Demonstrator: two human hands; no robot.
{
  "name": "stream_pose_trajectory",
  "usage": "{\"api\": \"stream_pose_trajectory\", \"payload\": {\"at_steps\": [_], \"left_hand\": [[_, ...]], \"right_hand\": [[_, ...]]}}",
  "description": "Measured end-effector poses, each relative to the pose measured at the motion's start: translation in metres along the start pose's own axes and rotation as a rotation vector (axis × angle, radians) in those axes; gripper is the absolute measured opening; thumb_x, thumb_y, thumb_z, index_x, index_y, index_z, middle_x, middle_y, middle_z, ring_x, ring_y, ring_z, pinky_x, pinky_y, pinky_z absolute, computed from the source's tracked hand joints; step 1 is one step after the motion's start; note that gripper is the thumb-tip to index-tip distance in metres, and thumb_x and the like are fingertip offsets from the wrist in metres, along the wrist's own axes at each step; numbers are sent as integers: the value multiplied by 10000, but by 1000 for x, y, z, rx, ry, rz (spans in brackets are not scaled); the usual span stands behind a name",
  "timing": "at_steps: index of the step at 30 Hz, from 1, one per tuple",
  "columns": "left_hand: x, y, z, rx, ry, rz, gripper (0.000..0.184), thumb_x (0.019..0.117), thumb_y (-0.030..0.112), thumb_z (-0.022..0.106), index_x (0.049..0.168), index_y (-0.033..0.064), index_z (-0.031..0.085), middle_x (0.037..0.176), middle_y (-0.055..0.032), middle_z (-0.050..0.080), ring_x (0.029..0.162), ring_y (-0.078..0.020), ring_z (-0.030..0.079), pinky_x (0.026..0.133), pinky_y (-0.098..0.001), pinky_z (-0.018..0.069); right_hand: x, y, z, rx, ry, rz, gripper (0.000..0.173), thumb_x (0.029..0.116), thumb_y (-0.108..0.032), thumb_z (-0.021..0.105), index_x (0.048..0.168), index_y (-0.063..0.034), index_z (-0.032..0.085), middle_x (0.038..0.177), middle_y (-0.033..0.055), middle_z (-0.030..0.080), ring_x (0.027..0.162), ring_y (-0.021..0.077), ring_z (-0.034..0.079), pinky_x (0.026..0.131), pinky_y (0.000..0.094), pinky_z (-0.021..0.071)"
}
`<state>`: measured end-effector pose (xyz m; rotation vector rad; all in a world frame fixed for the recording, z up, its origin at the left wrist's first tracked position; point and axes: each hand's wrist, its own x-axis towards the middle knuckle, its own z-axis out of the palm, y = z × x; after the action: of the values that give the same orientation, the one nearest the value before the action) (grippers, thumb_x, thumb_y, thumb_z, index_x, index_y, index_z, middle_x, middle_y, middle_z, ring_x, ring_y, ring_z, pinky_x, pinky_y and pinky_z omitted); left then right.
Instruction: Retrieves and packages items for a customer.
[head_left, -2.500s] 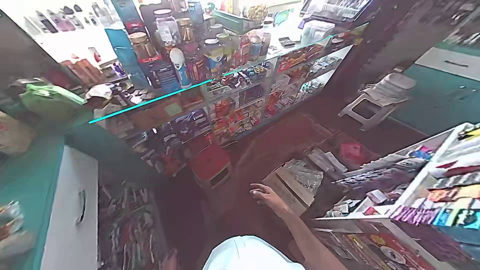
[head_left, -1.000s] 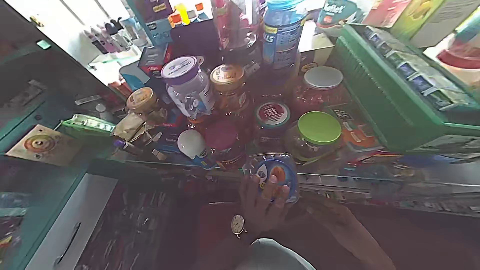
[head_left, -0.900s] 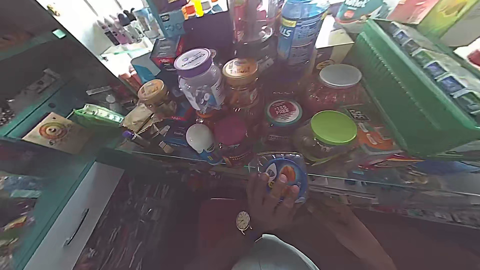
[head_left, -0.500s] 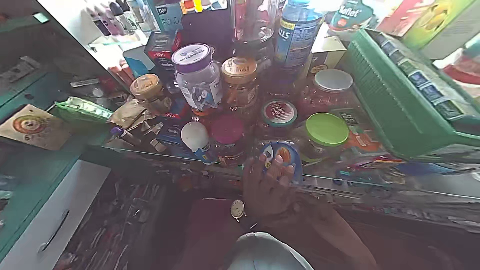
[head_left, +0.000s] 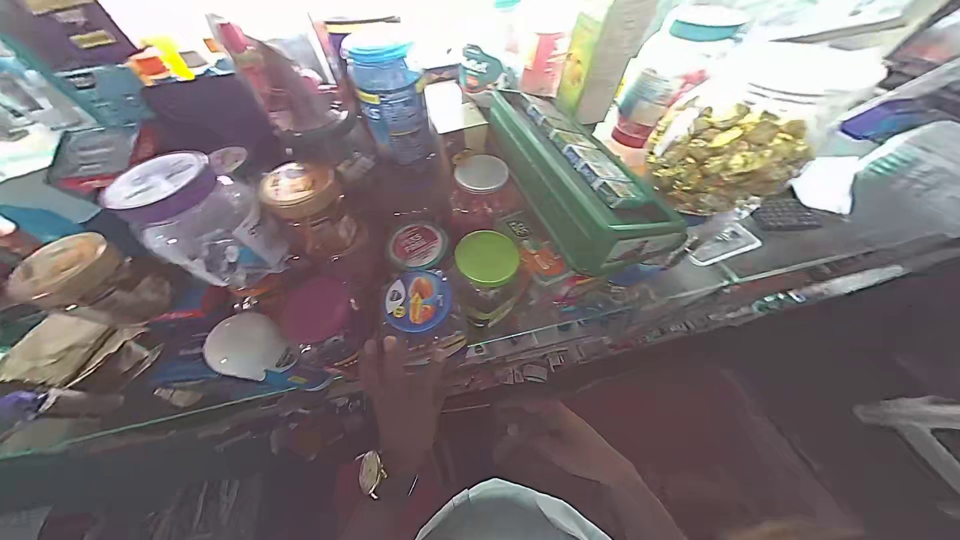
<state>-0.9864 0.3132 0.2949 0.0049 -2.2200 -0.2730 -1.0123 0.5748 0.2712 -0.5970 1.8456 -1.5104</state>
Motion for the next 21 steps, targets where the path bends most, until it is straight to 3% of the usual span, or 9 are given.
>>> {"api": "stream_pose_trajectory", "payload": {"at_steps": [3,5,8,11,13,17,20,21], "left_hand": [[-17,-1,13,48,12,8,476,992,338,649,1429,293,466,1640,-198,241,1533,-435,140,1214,-570,181],[-11,-2,15,73,23,21,492,963,314,682,1409,265,481,1597,-279,255,1498,-476,183,1201,-573,186],[-6,-7,16,115,40,31,521,944,308,684,1413,264,462,1568,-312,276,1480,-496,207,1188,-575,190],[-6,-10,13,184,33,62,583,911,403,725,1417,222,499,1530,-363,312,1441,-545,252,1154,-618,216],[-8,-10,10,191,37,68,628,898,485,729,1419,202,522,1534,-363,319,1454,-536,246,1171,-606,208],[-12,-8,6,133,34,97,808,834,565,761,1471,181,446,1578,-370,230,1502,-528,146,1202,-618,155],[-6,-1,-2,155,-99,100,788,837,478,747,1493,116,504,1544,-445,253,1408,-691,188,1113,-759,190],[-7,1,-3,140,-117,74,801,847,482,738,1508,108,482,1553,-453,218,1420,-685,167,1125,-749,180]], "right_hand": [[-7,10,-3,0,4,42,412,1021,-276,629,1387,-86,612,1276,65,696,1129,132,684,992,338,567],[-10,10,-6,-24,3,32,416,1025,-291,621,1387,-86,611,1283,75,690,1139,141,679,1002,347,558],[-19,11,-12,-37,27,29,407,1030,-299,610,1392,-111,615,1299,58,687,1149,133,672,1008,355,551],[-34,13,-18,-21,83,40,390,1034,-286,606,1388,-121,617,1313,55,678,1155,134,669,998,349,555],[-47,18,-18,10,131,31,399,1031,-281,615,1398,-124,609,1319,45,675,1162,121,665,996,328,559],[-73,31,-5,81,190,1,414,1031,-277,618,1408,-109,594,1293,61,684,1133,120,677,972,315,565],[-98,35,15,78,219,-8,410,1037,-286,602,1405,-106,595,1273,67,688,1113,114,678,969,316,560],[-110,36,21,72,241,-3,414,1036,-298,600,1400,-99,601,1268,70,691,1109,117,678,970,320,557]]}}
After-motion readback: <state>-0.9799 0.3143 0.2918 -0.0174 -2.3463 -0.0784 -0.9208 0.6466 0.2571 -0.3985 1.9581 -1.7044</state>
